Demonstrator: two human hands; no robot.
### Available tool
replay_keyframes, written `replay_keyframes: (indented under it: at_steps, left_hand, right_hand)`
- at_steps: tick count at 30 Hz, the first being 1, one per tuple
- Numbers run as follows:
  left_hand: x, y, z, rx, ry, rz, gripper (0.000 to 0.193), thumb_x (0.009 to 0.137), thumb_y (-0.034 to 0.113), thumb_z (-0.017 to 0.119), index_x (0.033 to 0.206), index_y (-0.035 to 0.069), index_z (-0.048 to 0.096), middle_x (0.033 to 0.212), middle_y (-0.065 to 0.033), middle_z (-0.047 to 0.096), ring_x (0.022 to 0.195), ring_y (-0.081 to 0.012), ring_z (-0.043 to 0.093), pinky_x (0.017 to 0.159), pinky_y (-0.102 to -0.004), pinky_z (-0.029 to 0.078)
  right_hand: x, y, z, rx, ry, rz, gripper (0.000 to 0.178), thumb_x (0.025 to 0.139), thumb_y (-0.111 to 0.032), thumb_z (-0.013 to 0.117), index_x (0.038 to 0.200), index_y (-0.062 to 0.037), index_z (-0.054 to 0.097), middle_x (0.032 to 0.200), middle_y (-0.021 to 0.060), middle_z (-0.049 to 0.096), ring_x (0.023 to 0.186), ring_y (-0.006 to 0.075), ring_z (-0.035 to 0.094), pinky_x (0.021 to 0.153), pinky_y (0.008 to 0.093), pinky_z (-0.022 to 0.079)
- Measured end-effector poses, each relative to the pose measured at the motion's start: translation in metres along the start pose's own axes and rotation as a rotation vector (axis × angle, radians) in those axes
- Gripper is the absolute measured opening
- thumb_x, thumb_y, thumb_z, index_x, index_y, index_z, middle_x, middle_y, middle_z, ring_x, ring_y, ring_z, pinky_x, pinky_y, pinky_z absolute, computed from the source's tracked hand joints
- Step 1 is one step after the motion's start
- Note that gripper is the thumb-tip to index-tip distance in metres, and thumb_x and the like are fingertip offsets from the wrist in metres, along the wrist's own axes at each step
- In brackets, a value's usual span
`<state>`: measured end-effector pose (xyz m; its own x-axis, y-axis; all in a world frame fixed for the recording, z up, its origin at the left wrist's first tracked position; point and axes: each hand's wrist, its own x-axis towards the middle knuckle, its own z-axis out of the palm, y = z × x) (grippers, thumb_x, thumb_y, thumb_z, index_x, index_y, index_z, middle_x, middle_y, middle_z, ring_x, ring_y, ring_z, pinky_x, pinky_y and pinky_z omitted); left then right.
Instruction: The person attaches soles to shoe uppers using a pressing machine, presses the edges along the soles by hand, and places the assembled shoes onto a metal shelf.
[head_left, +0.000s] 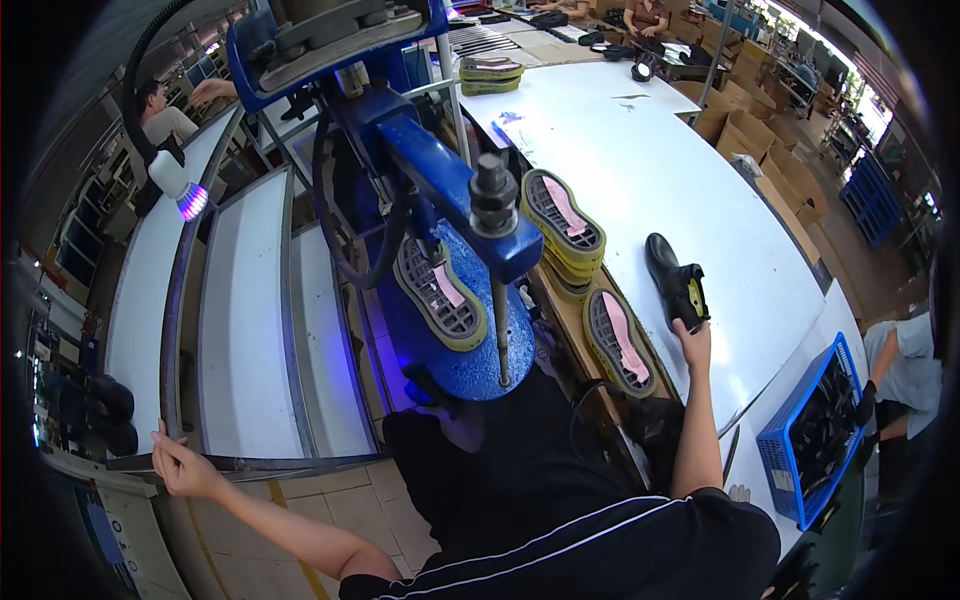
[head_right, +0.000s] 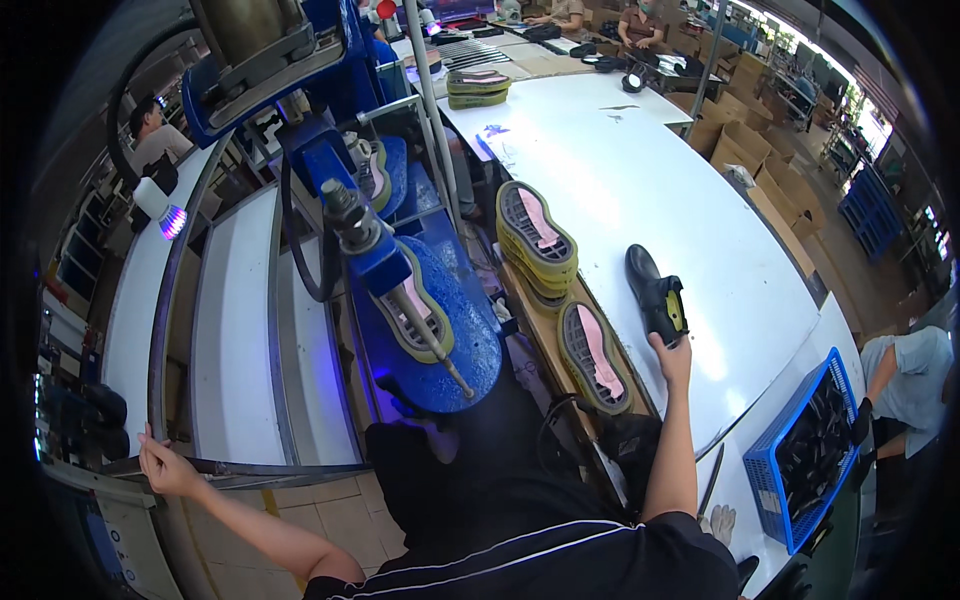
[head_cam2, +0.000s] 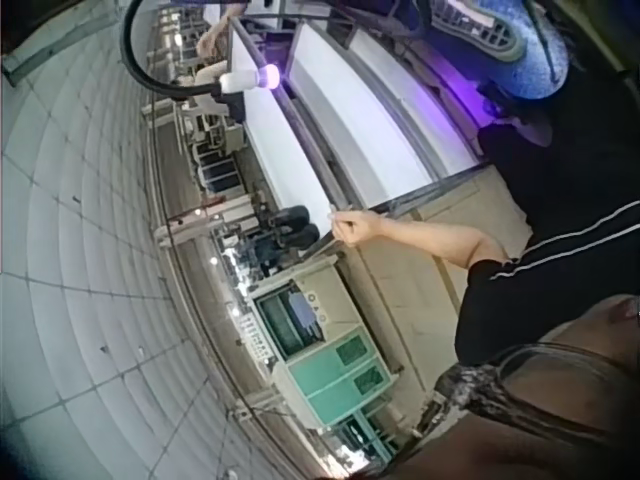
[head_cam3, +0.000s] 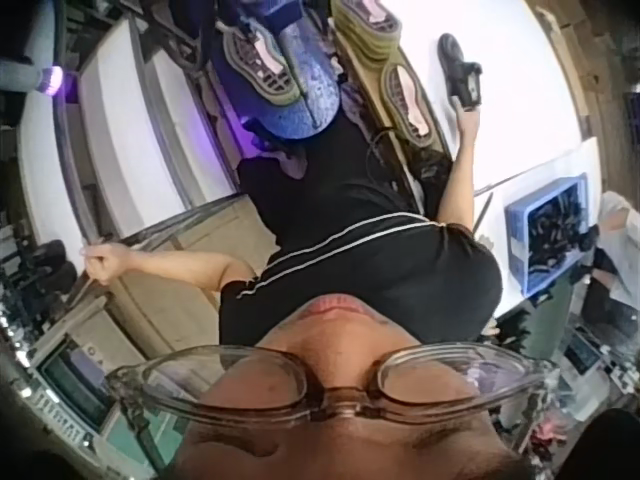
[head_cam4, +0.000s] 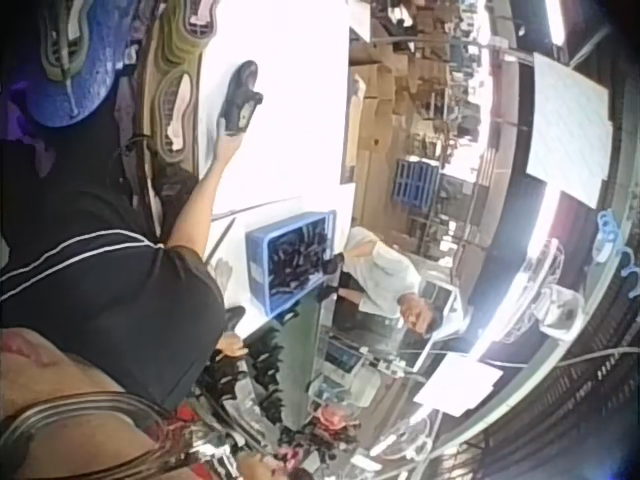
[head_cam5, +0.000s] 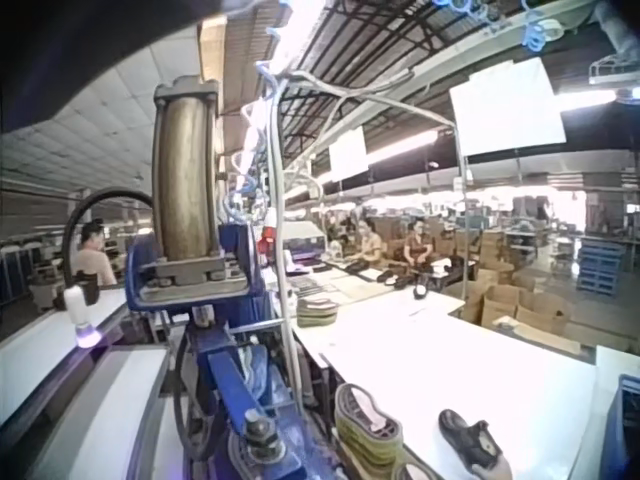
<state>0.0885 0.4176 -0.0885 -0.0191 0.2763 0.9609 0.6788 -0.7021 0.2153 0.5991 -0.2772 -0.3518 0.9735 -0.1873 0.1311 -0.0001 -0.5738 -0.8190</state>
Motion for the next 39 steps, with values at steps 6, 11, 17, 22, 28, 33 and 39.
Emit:
replay_keyframes:
  at_steps: [6,11,17,22,28,33,39]
  left_hand:
    - [0.007,-0.014,-0.014,0.034,-0.015,0.055,0.036,0.106,0.013,0.059,0.082,-0.009,0.075,0.099,-0.0088,0.080,0.078,-0.0206,0.063,0.066,-0.0312,0.050]
    - [0.004,-0.013,-0.012,-0.002,0.001,-0.032,0.038,0.107,0.020,0.060,0.085,-0.007,0.075,0.099,-0.0066,0.080,0.075,-0.0189,0.060,0.068,-0.0329,0.047]
    - [-0.005,-0.041,-0.007,-0.008,-0.031,-0.040,0.035,0.108,0.018,0.057,0.096,-0.010,0.075,0.106,-0.0088,0.079,0.070,-0.0150,0.057,0.062,-0.0296,0.047]
    - [-0.002,-0.030,-0.011,-0.036,0.007,-0.144,0.044,0.108,0.016,0.057,0.074,-0.011,0.066,0.104,-0.0113,0.079,0.073,-0.0170,0.057,0.061,-0.0304,0.044]
    - [0.004,-0.018,-0.008,-0.038,0.009,-0.227,0.040,0.108,0.019,0.058,0.086,-0.011,0.072,0.100,-0.0105,0.079,0.068,-0.0138,0.054,0.061,-0.0294,0.044]
    - [0.008,-0.034,-0.017,-0.006,0.020,-0.220,0.035,0.108,0.018,0.058,0.100,-0.010,0.075,0.099,-0.0102,0.078,0.069,-0.0138,0.056,0.063,-0.0275,0.046]
    - [-0.004,-0.032,0.010,0.014,-0.076,-0.223,0.036,0.110,0.020,0.054,0.104,-0.006,0.078,0.102,-0.0116,0.079,0.065,-0.0132,0.056,0.057,-0.0307,0.047]
  right_hand:
    - [0.009,-0.015,0.020,0.150,-0.019,-0.096,0.051,0.083,-0.033,0.086,0.112,0.0069,0.072,0.099,0.0191,0.078,0.092,0.0289,0.075,0.085,0.0395,0.056]
    - [0.040,-0.042,0.053,0.112,-0.105,-0.172,0.052,0.084,-0.036,0.084,0.111,0.0068,0.072,0.100,0.0224,0.077,0.094,0.0314,0.075,0.085,0.0400,0.056]
    - [0.063,-0.075,0.097,0.053,-0.049,-0.220,0.045,0.083,-0.029,0.084,0.104,0.0092,0.072,0.090,0.0230,0.077,0.084,0.0286,0.076,0.077,0.0397,0.056]
    - [0.015,-0.060,0.043,-0.018,-0.118,-0.135,0.042,0.084,-0.029,0.084,0.100,0.0078,0.073,0.088,0.0194,0.077,0.082,0.0240,0.075,0.076,0.0386,0.056]
    - [-0.056,-0.041,-0.010,0.083,-0.085,-0.077,0.039,0.082,-0.014,0.085,0.112,0.0056,0.069,0.096,0.0133,0.076,0.090,0.0195,0.072,0.084,0.0355,0.055]
    - [0.051,-0.099,0.124,0.152,-0.079,-0.157,0.047,0.087,-0.038,0.080,0.114,-0.0003,0.074,0.105,0.0219,0.076,0.100,0.0340,0.075,0.089,0.0416,0.057]
    - [0.251,-0.171,0.255,0.061,0.233,-0.185,0.101,0.076,-0.069,0.079,0.136,0.0096,0.059,0.125,0.0323,0.067,0.117,0.0432,0.067,0.100,0.0457,0.053]
